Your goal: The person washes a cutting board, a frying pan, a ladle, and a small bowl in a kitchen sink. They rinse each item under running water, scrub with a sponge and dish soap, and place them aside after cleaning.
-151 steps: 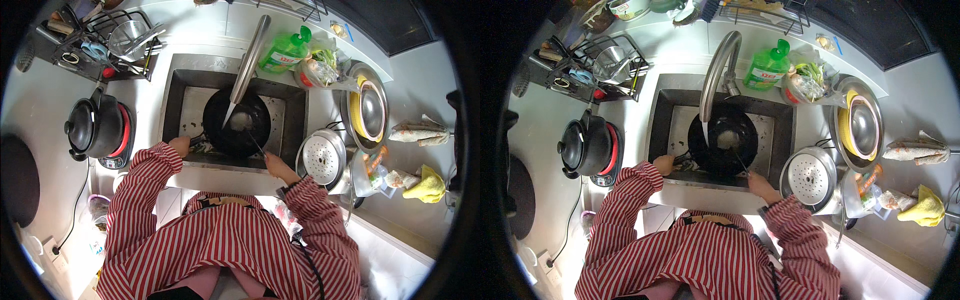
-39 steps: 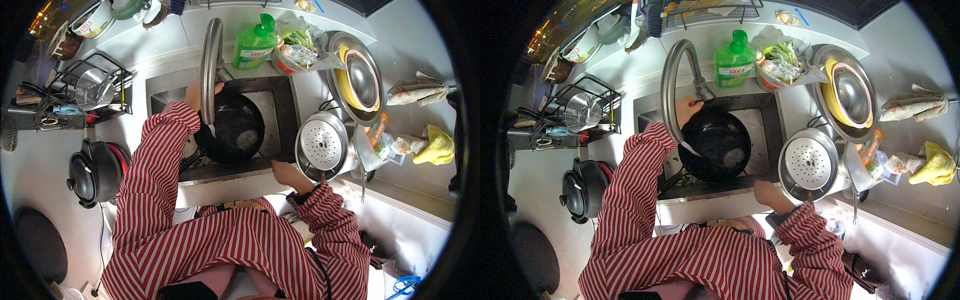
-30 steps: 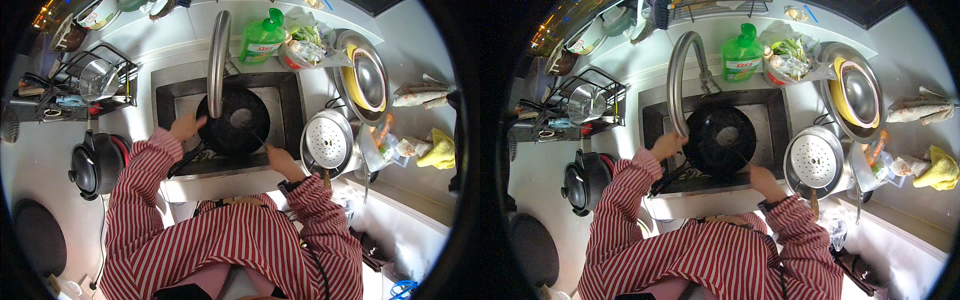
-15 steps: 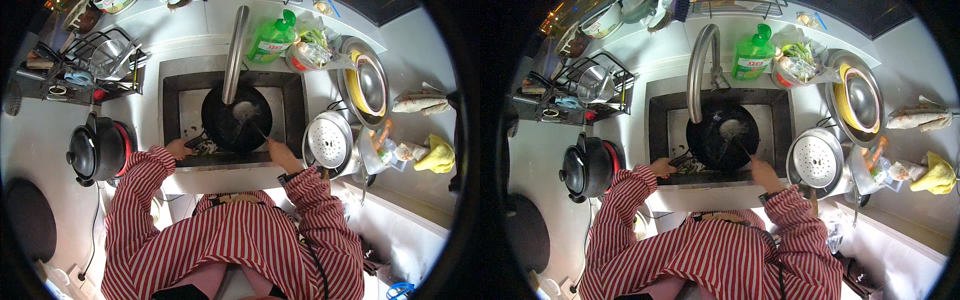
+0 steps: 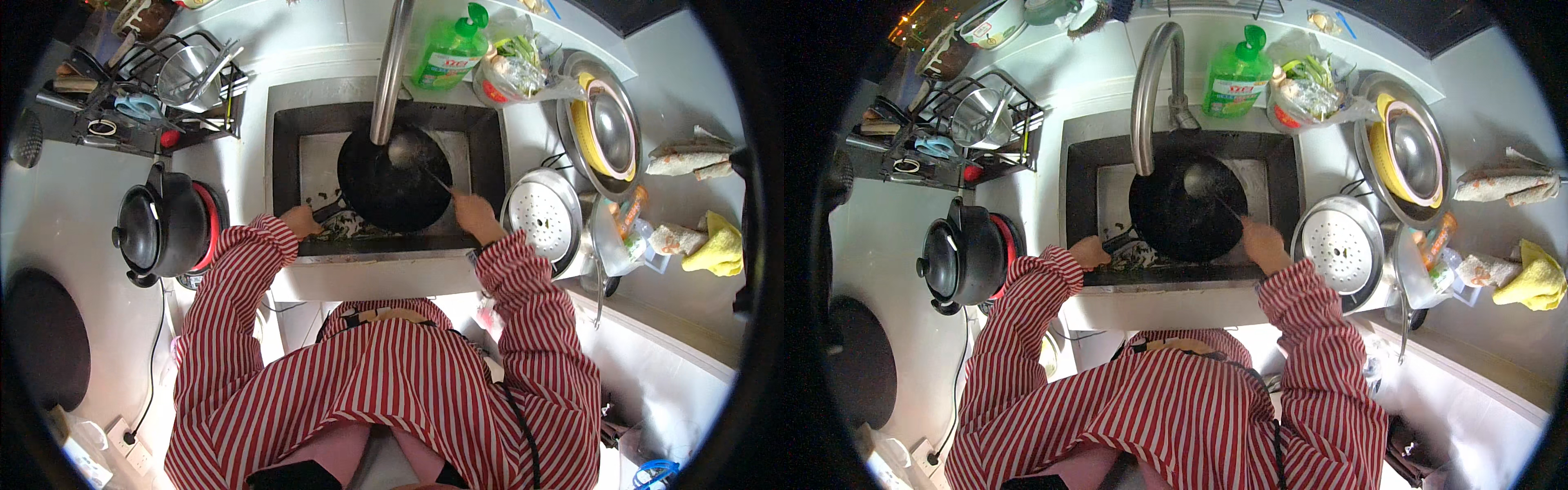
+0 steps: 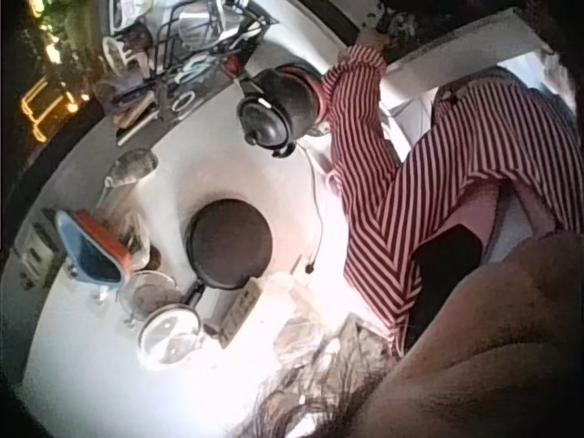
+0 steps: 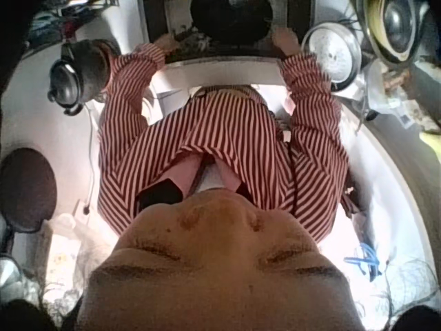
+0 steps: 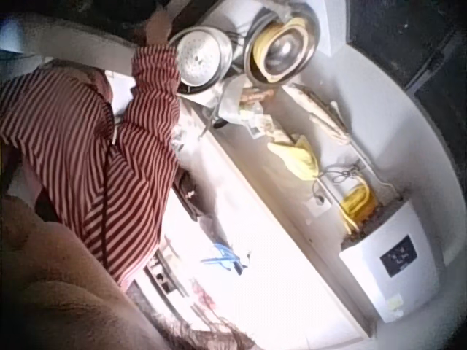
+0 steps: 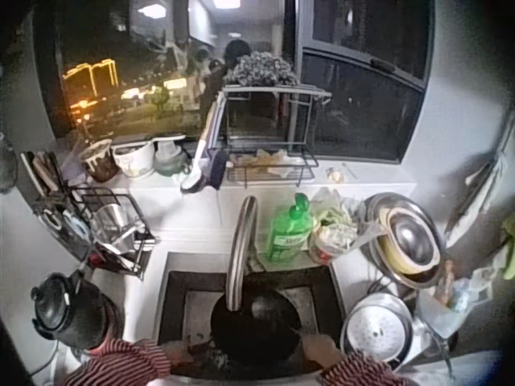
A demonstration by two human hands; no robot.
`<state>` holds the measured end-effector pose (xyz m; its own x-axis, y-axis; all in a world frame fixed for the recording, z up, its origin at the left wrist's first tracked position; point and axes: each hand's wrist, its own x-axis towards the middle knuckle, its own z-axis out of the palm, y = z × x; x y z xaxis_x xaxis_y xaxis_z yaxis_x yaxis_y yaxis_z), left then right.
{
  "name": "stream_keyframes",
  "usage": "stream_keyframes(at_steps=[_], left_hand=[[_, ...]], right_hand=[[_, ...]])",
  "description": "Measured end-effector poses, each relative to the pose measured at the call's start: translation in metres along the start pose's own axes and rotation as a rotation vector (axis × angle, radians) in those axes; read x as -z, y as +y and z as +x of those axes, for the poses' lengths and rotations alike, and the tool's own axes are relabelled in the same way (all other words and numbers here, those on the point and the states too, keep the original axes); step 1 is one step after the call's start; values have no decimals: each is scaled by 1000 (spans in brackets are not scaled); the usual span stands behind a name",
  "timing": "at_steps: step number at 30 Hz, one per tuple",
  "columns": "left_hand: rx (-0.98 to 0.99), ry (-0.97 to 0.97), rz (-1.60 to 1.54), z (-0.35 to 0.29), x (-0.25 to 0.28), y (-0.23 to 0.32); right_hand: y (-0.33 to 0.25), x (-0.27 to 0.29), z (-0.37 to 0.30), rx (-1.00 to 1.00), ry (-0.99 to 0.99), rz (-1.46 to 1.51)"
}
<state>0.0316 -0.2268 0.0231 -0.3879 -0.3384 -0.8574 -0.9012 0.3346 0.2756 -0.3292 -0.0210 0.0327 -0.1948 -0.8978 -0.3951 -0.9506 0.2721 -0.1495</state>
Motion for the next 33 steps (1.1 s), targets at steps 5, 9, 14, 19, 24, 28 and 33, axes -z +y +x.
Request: stream_keyframes(at_steps=[5, 9, 14, 19, 24, 28, 33], left_hand=[[-37, 166, -113, 1, -12, -4], [-6, 154, -10, -1, -19, -5], [-34, 259, 7, -7, -26, -1], [-26, 163, -59, -1, -33, 4], [-56, 150, -39, -2, -43, 7], [-67, 92, -143, -13, -55, 26], [-135, 61, -598, -40, -83, 56]], right_hand=[[-27, 56, 6, 288, 110, -306], [-35, 92, -26, 545, 47, -436], [0, 96, -79, 414, -315, -344], [43, -1, -70, 414, -459, -89], [-4, -85, -33, 297, -20, 234], [-42, -47, -11, -7, -34, 398], [-56, 9, -46, 4, 169, 468]])
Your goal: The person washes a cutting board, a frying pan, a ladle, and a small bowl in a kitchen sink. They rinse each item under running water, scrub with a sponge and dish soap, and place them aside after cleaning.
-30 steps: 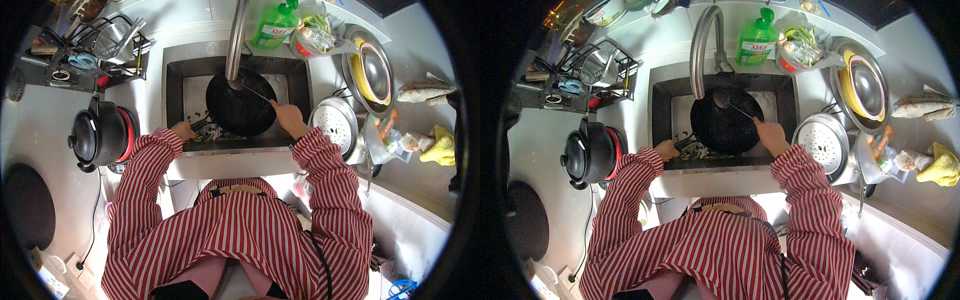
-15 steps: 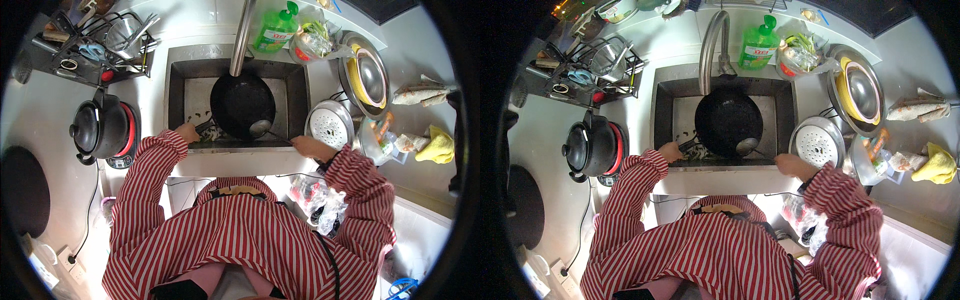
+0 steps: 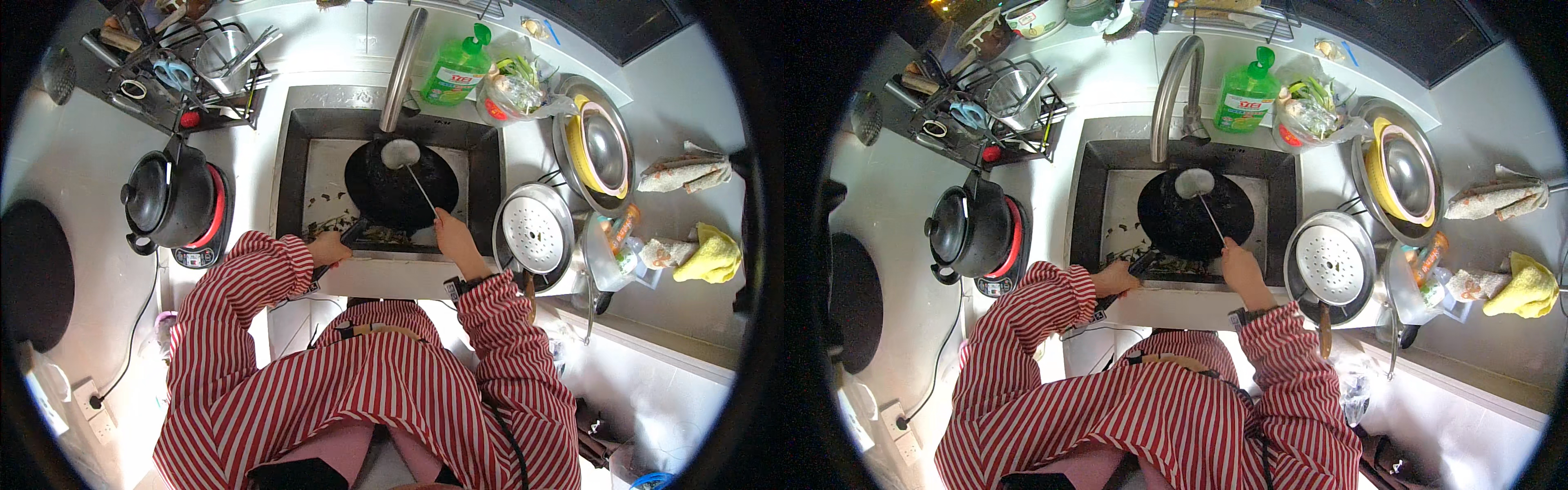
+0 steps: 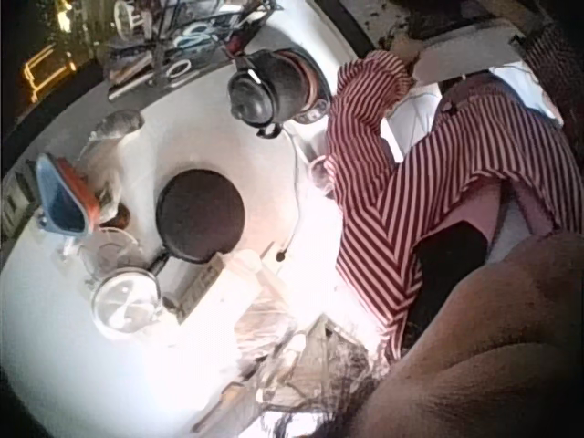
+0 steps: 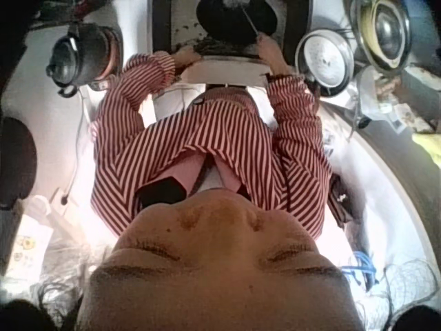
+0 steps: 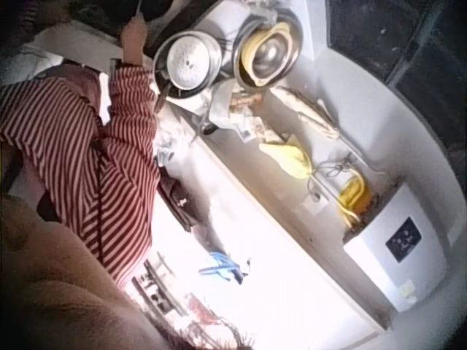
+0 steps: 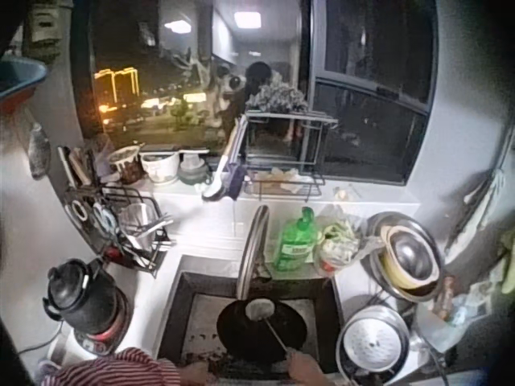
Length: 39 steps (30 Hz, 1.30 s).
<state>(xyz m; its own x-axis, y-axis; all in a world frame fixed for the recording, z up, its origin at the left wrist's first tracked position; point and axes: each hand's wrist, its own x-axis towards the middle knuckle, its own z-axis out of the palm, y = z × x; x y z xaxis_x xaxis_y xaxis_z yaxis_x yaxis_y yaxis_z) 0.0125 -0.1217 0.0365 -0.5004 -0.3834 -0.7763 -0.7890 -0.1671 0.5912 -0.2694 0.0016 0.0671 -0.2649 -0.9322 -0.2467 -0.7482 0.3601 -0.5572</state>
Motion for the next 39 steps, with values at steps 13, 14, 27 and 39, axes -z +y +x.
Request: stream_keyframes(at_steps=[13, 14, 27, 39], left_hand=[[-49, 168, -268, -110, -122, -6], [-80, 222, -246, -112, -132, -5], [-133, 564, 228, -86, -131, 4], [-28, 378, -68, -89, -139, -2]], right_hand=[[-7, 81, -141, -65, 19, 174], [-3, 84, -147, -32, 58, 176], [20, 117, -172, -89, 102, 259], [41, 128, -176, -75, 202, 289]])
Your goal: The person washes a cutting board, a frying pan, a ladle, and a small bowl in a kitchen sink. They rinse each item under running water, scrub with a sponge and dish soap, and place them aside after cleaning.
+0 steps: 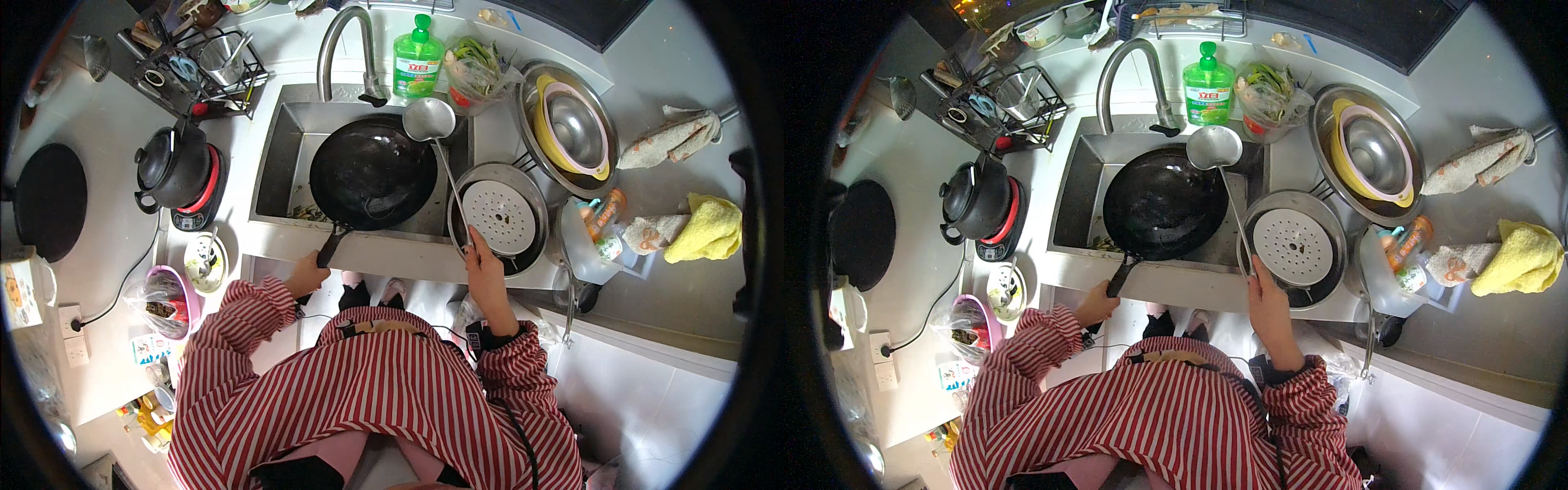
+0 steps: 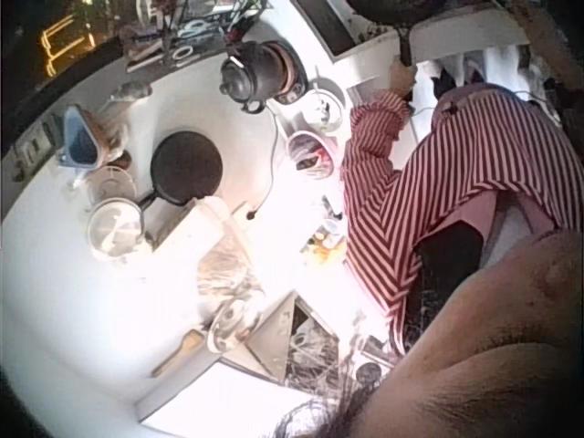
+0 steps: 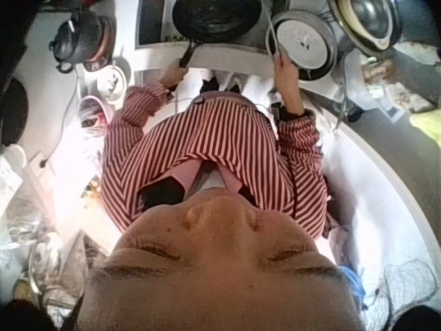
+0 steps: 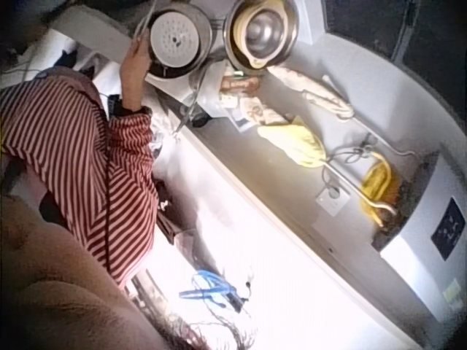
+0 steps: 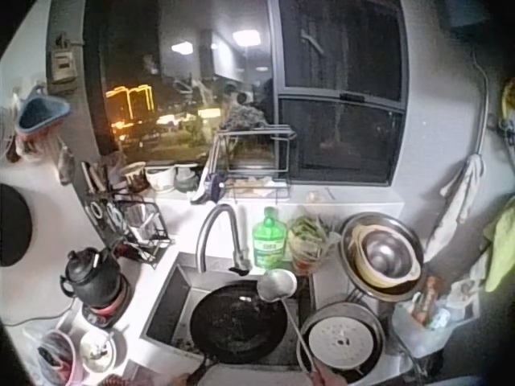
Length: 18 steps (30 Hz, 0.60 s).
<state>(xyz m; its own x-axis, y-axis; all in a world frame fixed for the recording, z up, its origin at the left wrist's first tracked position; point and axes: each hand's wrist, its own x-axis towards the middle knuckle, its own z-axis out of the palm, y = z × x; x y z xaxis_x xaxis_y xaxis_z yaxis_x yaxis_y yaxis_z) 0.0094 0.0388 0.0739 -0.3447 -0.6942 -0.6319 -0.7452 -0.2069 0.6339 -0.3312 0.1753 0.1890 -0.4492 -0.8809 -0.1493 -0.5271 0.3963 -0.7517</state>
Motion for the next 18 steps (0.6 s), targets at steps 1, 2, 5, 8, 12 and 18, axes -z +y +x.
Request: stream_keyframes(at_steps=[1, 2, 5, 8, 12, 18], left_hand=[[-42, 51, 20, 0, -7, -3], [-60, 100, 50, 0, -16, -4], [-124, 216, 177, -1, -32, -3], [-117, 234, 243, -1, -35, 5], [-119, 141, 242, 4, -17, 22], [58, -194, -55, 15, 9, 55]], right_hand=[[0, 2, 0, -8, 5, 21], [0, 3, 0, -33, 0, 54], [0, 4, 4, -38, 5, 49], [-2, 2, 9, 56, 68, 97], [-4, 2, 12, 84, 66, 113], [-8, 5, 9, -50, 27, 120]])
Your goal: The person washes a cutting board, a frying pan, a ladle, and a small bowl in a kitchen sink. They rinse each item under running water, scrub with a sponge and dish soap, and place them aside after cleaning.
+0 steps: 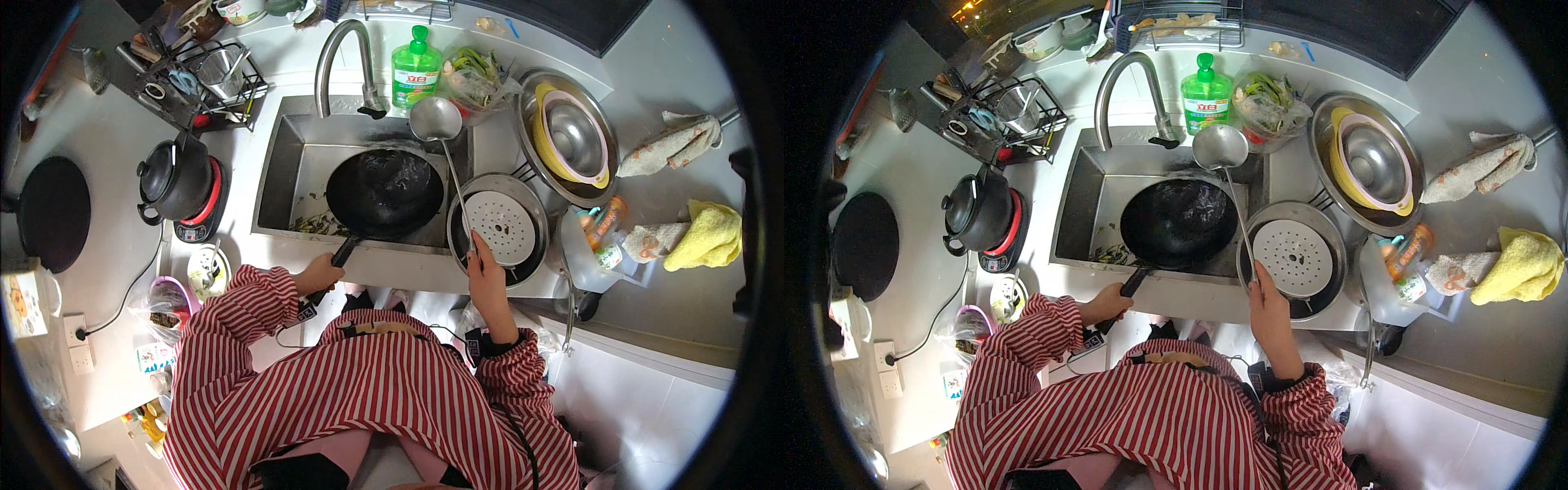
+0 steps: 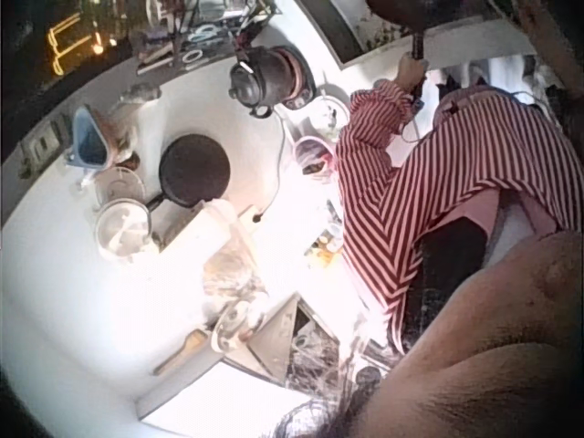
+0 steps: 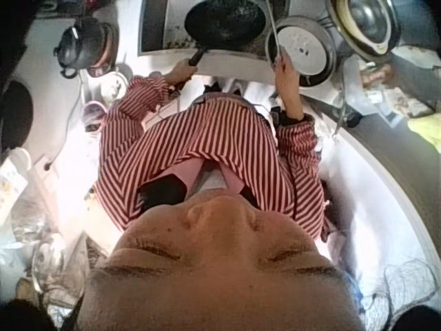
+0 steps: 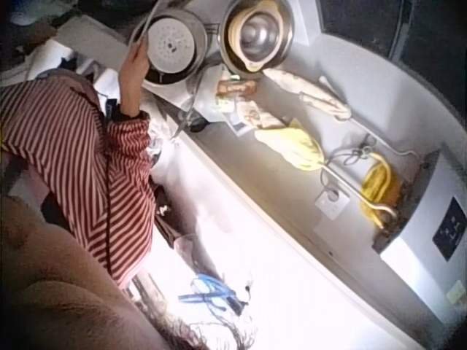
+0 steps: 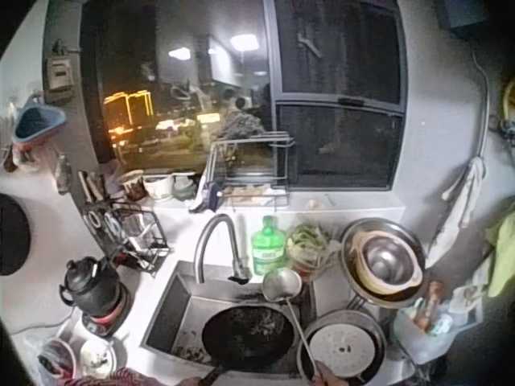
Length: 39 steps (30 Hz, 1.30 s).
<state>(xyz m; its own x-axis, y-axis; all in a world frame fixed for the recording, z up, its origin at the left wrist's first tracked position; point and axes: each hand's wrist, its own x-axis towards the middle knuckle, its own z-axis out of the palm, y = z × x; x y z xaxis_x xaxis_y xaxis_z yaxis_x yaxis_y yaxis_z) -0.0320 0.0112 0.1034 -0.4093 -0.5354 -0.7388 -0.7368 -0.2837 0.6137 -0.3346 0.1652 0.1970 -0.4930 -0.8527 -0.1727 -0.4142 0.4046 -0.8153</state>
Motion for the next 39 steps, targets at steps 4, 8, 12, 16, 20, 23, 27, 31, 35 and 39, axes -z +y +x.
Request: stream_keyframes(at_steps=[4, 8, 12, 16, 20, 23, 27, 31, 35, 39], left_hand=[[104, -264, -474, 0, -5, 17], [285, -606, -1113, 5, -17, 28], [314, -941, -1604, 10, -7, 37], [299, -1174, -1783, 10, 13, 37], [359, -1288, -1868, 15, 30, 27], [380, -1344, -1843, 26, 42, 19], [437, -1320, -1662, 41, 66, 10], [467, -1108, -1263, 48, 102, 9], [335, -770, -561, 51, 134, 17], [145, -666, -203, 57, 157, 22]], right_hand=[[-2, -2, 2, 59, 55, -33], [-14, 2, 6, 88, 125, -219], [-38, 9, 14, 160, 236, -632], [-65, 8, 28, 134, 300, -1014], [-79, -9, 38, 73, 313, -1148], [-84, -26, 39, -35, 268, -1157], [-85, -48, 35, -132, 223, -1117], [-80, -67, 32, -162, 207, -995], [-62, -92, 35, -139, 172, -875], [-28, -117, 53, -225, 114, -764]])
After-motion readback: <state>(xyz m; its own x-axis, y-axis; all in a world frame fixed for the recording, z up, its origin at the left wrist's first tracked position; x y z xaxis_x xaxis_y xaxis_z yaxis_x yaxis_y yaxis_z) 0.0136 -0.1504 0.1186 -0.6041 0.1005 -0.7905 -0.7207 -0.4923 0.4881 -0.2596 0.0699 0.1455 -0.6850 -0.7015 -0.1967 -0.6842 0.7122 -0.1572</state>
